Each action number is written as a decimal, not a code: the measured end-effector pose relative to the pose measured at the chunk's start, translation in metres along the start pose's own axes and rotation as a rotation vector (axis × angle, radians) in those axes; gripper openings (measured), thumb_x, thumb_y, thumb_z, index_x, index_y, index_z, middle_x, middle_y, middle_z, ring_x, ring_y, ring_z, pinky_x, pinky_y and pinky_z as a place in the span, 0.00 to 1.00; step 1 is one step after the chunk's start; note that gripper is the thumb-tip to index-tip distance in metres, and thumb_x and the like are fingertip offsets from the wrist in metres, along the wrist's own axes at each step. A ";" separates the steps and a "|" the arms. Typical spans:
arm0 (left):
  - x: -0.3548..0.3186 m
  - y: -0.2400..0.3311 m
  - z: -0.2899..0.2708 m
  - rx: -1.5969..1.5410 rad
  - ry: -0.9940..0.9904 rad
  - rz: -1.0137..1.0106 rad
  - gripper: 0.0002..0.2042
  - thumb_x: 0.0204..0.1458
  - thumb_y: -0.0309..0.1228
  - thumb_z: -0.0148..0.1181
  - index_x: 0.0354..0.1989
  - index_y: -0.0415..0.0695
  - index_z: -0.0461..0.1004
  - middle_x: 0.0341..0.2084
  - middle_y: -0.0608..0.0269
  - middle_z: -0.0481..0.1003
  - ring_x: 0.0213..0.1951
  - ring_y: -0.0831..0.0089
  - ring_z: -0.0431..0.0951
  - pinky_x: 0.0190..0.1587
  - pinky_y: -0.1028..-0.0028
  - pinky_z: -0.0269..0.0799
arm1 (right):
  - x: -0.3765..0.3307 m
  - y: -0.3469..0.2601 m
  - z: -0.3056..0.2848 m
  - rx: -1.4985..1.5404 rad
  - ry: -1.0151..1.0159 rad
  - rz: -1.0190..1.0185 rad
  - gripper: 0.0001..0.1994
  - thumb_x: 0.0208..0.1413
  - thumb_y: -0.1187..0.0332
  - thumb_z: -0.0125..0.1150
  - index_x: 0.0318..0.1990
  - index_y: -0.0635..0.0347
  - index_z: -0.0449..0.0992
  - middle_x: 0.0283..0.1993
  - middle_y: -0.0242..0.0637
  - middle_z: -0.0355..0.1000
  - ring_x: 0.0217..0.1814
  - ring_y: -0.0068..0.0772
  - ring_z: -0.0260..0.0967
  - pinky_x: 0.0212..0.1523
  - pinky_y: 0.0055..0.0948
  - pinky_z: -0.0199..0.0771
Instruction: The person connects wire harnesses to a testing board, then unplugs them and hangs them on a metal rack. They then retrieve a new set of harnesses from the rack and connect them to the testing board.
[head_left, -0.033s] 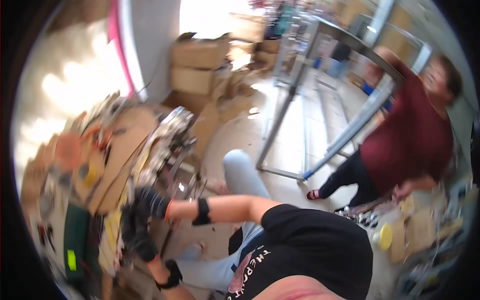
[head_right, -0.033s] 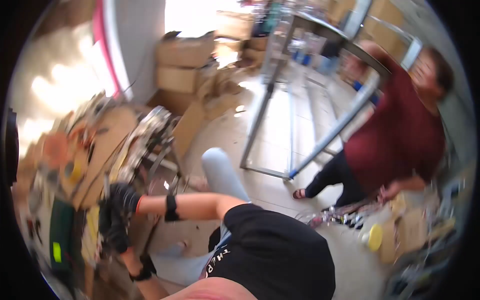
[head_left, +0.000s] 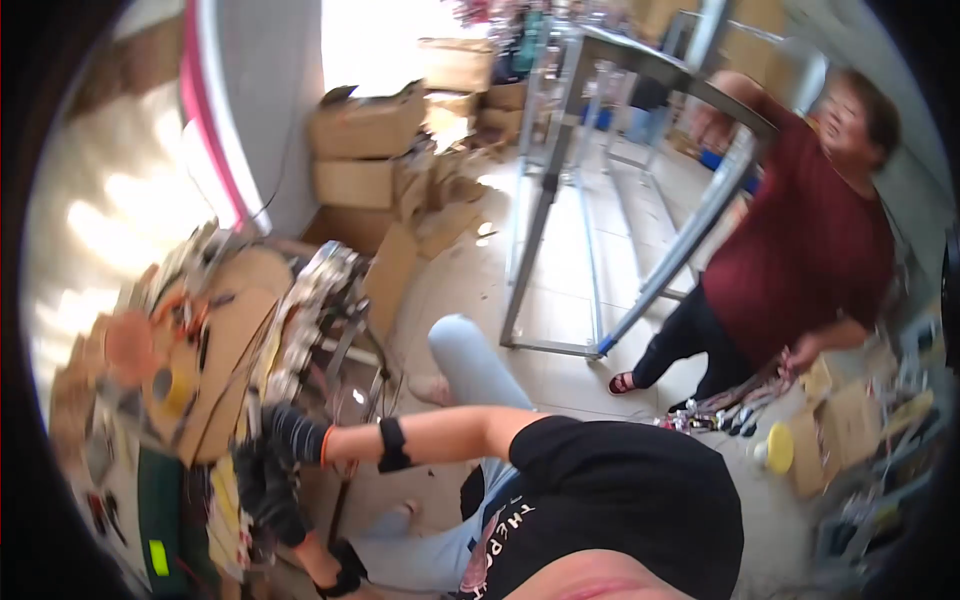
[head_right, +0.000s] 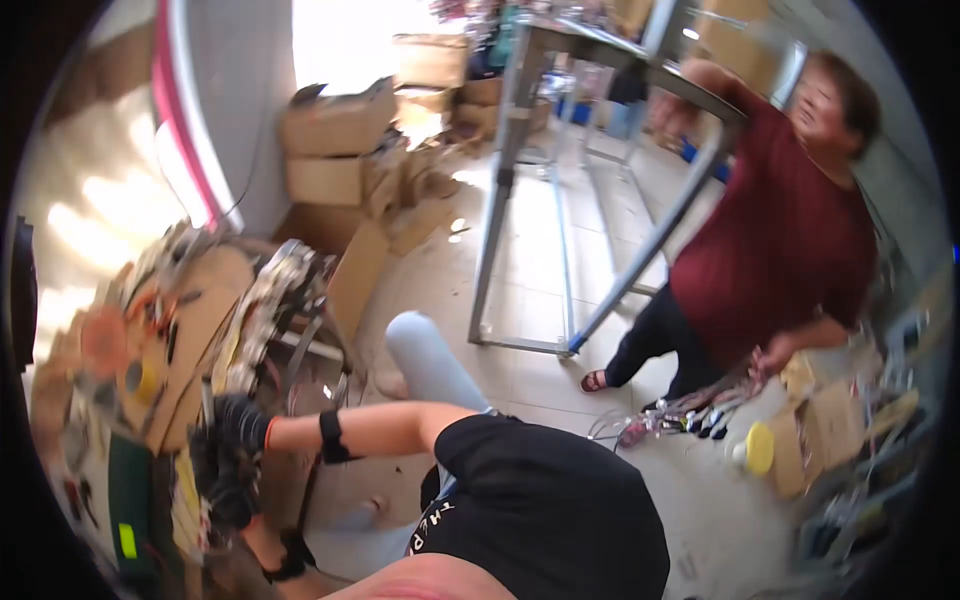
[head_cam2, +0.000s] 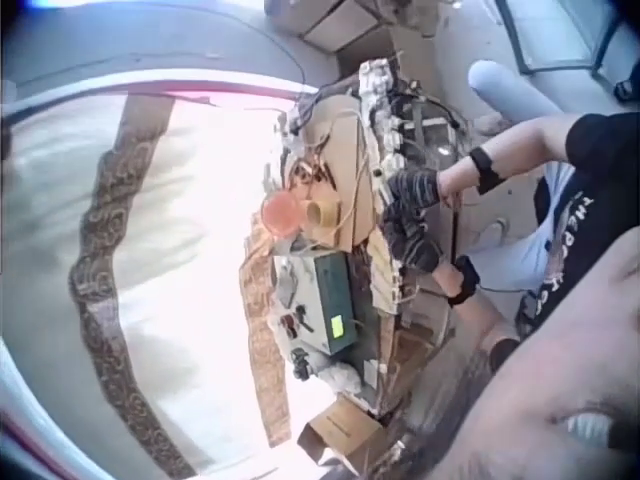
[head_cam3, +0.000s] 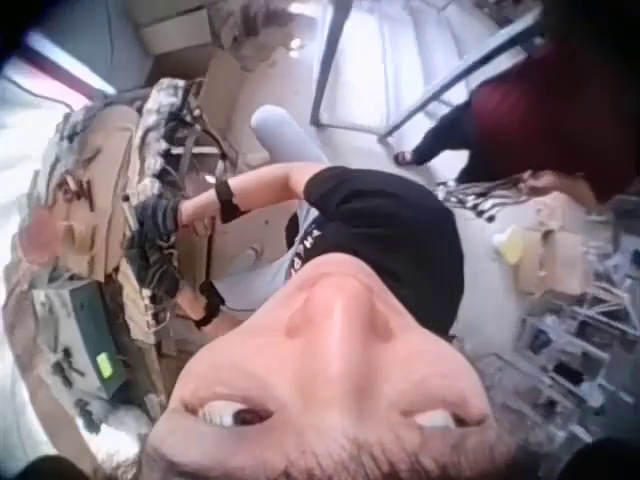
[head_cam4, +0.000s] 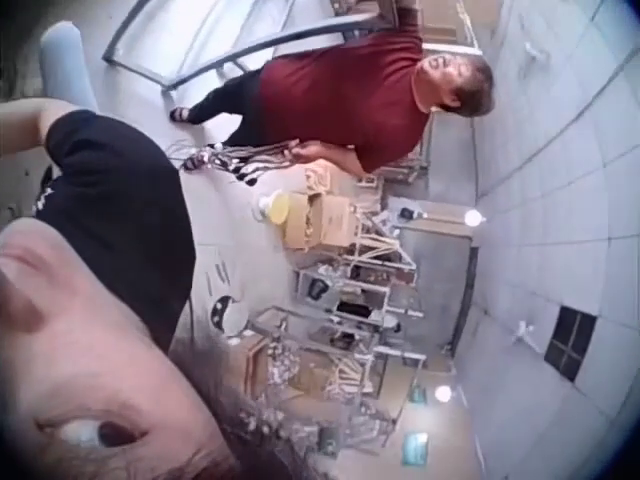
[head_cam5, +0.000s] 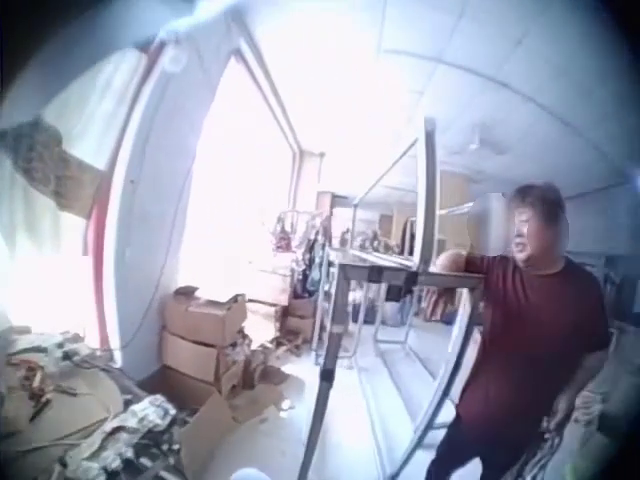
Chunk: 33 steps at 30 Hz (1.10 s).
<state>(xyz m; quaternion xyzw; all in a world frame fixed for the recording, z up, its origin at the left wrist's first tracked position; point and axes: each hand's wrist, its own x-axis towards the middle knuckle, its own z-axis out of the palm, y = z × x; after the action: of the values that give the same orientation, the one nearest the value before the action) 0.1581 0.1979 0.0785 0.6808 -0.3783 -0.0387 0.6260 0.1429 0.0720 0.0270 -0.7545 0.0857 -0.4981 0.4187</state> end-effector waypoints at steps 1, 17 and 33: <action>-0.005 -0.011 -0.007 -0.129 0.004 0.042 0.12 0.49 0.17 0.51 0.43 0.34 0.71 0.40 0.59 0.74 0.42 0.75 0.71 0.43 0.77 0.68 | 0.002 -0.022 0.002 0.044 -0.035 -0.005 0.06 0.38 0.67 0.58 0.22 0.58 0.71 0.16 0.43 0.65 0.21 0.45 0.67 0.20 0.36 0.64; 0.147 -0.057 -0.034 1.207 -0.558 0.180 0.13 0.50 0.34 0.50 0.40 0.41 0.73 0.38 0.50 0.74 0.43 0.56 0.72 0.49 0.62 0.65 | -0.025 -0.039 -0.071 -0.310 -0.795 -0.239 0.11 0.50 0.61 0.53 0.36 0.57 0.74 0.38 0.40 0.71 0.42 0.41 0.69 0.44 0.41 0.68; -0.165 -0.199 -0.005 -0.499 0.636 -0.390 0.17 0.57 0.30 0.41 0.54 0.39 0.59 0.51 0.60 0.64 0.51 0.72 0.63 0.53 0.71 0.61 | -0.076 0.019 -0.006 -0.142 -0.678 0.274 0.18 0.49 0.68 0.53 0.49 0.59 0.70 0.45 0.49 0.69 0.47 0.48 0.66 0.48 0.37 0.65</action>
<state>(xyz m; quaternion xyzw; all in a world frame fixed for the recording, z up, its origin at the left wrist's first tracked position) 0.1362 0.2806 -0.1653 0.5456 -0.0106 -0.0352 0.8373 0.1065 0.0984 -0.0378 -0.8854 0.0767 -0.1520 0.4325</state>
